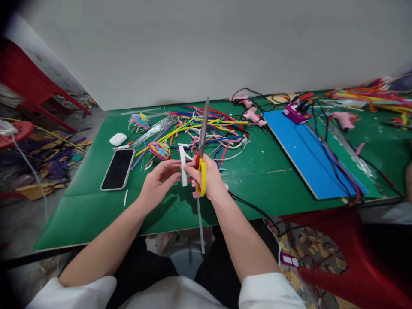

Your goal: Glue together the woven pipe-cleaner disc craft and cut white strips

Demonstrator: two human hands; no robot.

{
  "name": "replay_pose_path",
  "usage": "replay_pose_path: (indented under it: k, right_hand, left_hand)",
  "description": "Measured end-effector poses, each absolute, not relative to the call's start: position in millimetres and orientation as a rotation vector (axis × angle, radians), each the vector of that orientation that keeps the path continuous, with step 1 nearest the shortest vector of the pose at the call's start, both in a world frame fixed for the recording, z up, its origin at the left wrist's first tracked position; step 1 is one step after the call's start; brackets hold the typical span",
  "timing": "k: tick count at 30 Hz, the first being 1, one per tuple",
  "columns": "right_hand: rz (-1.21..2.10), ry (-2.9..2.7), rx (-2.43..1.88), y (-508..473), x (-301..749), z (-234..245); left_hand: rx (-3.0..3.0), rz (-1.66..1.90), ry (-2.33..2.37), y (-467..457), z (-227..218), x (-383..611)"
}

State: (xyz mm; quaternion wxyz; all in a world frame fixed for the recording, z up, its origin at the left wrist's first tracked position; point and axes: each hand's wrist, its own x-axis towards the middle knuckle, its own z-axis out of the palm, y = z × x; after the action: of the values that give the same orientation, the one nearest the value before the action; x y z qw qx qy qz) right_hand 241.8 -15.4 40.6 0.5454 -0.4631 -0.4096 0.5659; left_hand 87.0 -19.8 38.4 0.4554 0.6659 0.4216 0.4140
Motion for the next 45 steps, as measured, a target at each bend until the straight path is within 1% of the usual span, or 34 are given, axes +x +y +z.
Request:
replay_pose_path:
  k: [5,9,13,15,19,22,24,32,40,45]
  right_hand:
    - [1.332,-1.098,-1.17,-21,227,37]
    - [1.369,-1.151,-1.195,-23,228,36]
    - [1.292,-1.316,-1.28,-23,257,44]
    - [1.318,-1.516,-1.26,-26,281,53]
    - [1.141,-1.922,-1.527,-38,318,71]
    - [0.957,-2.18,-1.742,-45,322,78]
    - [0.893,-2.283,-1.823,-47,318,78]
    - [0.948,-2.35,-1.847,-44,307,74]
    - [0.97,-2.355,-1.899,-43,310,75]
    - [0.951,-2.378,-1.846,-41,304,74]
  left_hand:
    - [1.588,1.01,1.047,-16,30,77]
    - [1.521,1.083,1.132,-13,31,68]
    - [1.541,1.083,1.079,-9,35,55]
    - [1.583,1.048,1.037,-6,38,46]
    - [1.661,0.952,1.008,-4,47,32]
    - [1.688,0.879,0.992,-8,58,25]
    - [1.716,0.833,0.972,-10,64,23]
    - [1.742,0.674,0.895,-10,66,22]
    - [1.74,0.665,0.859,-11,72,18]
    - [1.779,0.601,0.876,-12,75,19]
